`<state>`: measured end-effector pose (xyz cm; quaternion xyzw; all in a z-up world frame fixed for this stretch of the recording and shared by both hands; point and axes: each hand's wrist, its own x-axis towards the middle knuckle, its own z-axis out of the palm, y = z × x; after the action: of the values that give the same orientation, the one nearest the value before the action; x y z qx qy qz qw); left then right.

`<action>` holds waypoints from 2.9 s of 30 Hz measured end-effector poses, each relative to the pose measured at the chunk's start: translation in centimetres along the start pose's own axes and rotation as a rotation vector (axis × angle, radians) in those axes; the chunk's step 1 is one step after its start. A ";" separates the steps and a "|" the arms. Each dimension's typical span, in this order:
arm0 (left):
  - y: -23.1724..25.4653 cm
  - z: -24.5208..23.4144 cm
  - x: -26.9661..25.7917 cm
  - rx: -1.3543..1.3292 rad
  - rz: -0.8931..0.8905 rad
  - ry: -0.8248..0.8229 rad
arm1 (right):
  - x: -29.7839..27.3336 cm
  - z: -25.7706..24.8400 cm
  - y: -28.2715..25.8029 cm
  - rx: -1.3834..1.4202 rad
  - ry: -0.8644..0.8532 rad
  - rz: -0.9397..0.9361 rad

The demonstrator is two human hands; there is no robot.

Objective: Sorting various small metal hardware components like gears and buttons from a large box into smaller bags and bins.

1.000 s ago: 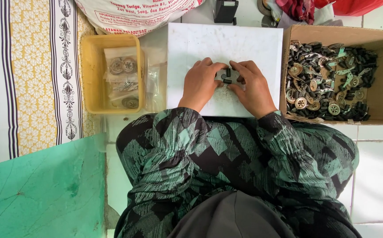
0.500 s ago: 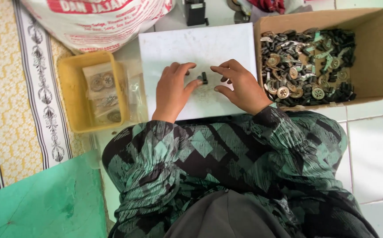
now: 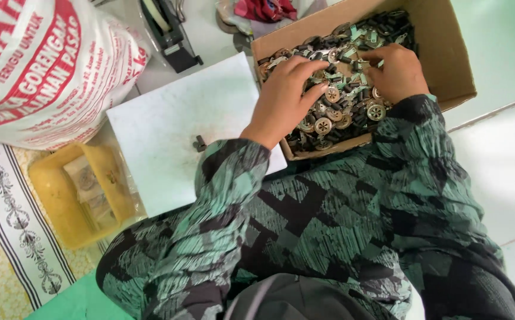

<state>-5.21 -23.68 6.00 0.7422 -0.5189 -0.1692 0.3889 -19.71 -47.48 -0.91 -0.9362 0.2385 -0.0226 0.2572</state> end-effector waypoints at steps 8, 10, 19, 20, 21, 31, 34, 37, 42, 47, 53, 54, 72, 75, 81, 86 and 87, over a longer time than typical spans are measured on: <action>-8.1 15.3 7.5 0.284 -0.016 -0.249 | 2.1 5.4 4.2 -0.099 -0.064 -0.021; -8.8 16.6 7.3 0.377 -0.003 -0.325 | 1.9 4.8 3.8 -0.153 -0.137 -0.015; -10.6 14.9 7.8 0.507 -0.097 -0.302 | 1.4 4.1 4.4 -0.210 -0.286 0.317; -10.4 14.3 7.8 0.377 -0.166 -0.282 | 1.3 4.1 4.7 -0.152 -0.239 0.362; -10.2 13.8 7.9 0.246 -0.235 -0.262 | 1.1 4.0 5.0 -0.093 -0.193 0.406; -8.2 15.5 9.9 0.392 -0.100 -0.062 | 1.8 3.4 4.2 0.094 0.168 0.153; -8.4 18.3 10.6 0.489 -0.108 -0.118 | 2.5 4.4 4.3 0.036 0.125 0.231; -8.6 20.4 11.0 0.548 -0.274 -0.200 | 2.6 5.3 5.5 -0.036 0.120 0.245; -10.5 21.6 11.0 0.476 -0.213 -0.108 | 2.8 4.9 4.8 0.052 -0.046 0.371; -9.1 20.0 11.6 0.085 -0.555 -0.207 | 2.5 5.0 5.2 0.063 -0.025 0.311; -6.6 16.9 11.2 -0.121 -0.432 -0.113 | 1.9 3.7 4.2 0.238 0.075 0.193; -5.9 16.2 11.0 -0.325 -0.446 -0.007 | 1.7 3.5 4.0 0.288 0.103 0.161; -2.5 -11.0 -17.0 -0.223 -0.497 0.408 | -7.3 -1.3 -16.5 0.578 0.113 -0.258; -6.1 -11.9 -21.1 -0.224 -0.550 0.515 | -7.8 0.3 -23.3 0.543 0.019 -0.316; -7.9 -9.2 -21.0 -0.045 -0.461 0.439 | -6.3 8.6 -28.2 0.402 -0.078 -0.353; -9.5 -9.5 -20.7 0.071 -0.442 0.359 | -5.4 12.0 -29.4 0.371 -0.046 -0.301; -9.3 -9.7 -20.5 0.025 -0.454 0.334 | -5.3 12.2 -29.5 0.350 -0.032 -0.292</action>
<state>-1.18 0.14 2.10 0.8619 -0.2700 -0.1208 0.4119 -9.59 -17.04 3.43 -0.9022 0.0887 -0.0856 0.4133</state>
